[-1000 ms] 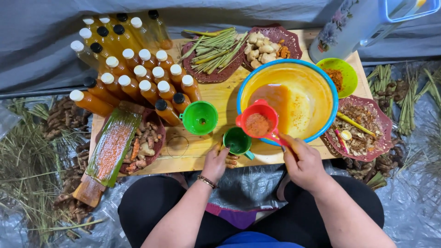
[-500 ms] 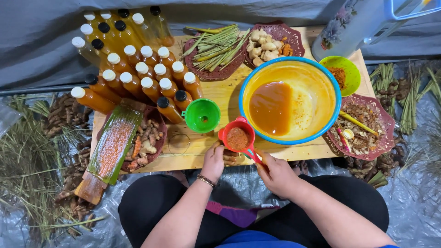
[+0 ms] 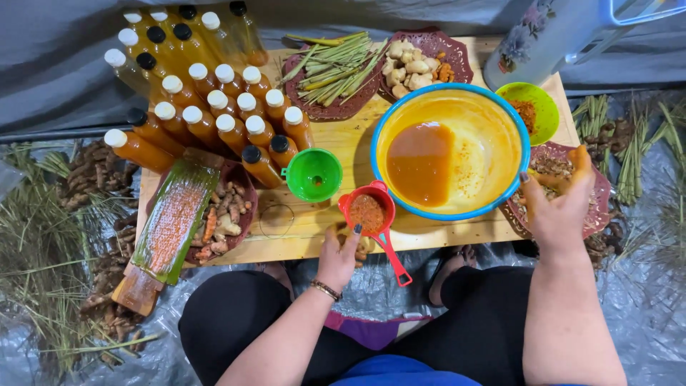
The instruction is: The person pours an orange liquid from a large blue bowl into a red measuring cup using a green funnel. They then pour the liquid from the cup into a bottle and repeat the process, using their hand to scrape the remaining liquid from the bowl into the cup.
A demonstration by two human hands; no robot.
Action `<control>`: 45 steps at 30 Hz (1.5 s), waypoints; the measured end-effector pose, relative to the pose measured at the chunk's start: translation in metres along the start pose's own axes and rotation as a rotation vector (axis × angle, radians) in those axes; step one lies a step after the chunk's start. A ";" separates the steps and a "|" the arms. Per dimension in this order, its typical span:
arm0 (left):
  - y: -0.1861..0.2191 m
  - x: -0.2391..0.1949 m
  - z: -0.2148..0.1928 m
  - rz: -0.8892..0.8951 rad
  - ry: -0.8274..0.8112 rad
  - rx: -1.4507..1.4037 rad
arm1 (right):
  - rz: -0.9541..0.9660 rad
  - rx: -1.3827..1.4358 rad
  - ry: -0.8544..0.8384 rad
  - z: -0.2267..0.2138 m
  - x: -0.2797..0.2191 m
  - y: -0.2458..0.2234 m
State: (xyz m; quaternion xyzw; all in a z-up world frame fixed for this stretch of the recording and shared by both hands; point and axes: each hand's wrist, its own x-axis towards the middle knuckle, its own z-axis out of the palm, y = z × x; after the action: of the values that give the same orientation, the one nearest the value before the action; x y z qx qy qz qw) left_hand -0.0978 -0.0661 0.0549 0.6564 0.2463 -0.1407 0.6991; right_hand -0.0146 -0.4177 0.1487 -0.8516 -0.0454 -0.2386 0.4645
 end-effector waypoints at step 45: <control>-0.020 -0.014 0.000 -0.115 -0.602 -0.409 | 0.673 1.176 0.134 0.030 0.002 -0.066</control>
State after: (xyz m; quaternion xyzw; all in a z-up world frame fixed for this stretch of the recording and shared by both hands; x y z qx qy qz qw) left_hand -0.1202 -0.0696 0.0455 0.4175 0.0892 -0.3143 0.8479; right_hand -0.0221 -0.3560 0.1868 -0.4084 0.1288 -0.0691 0.9010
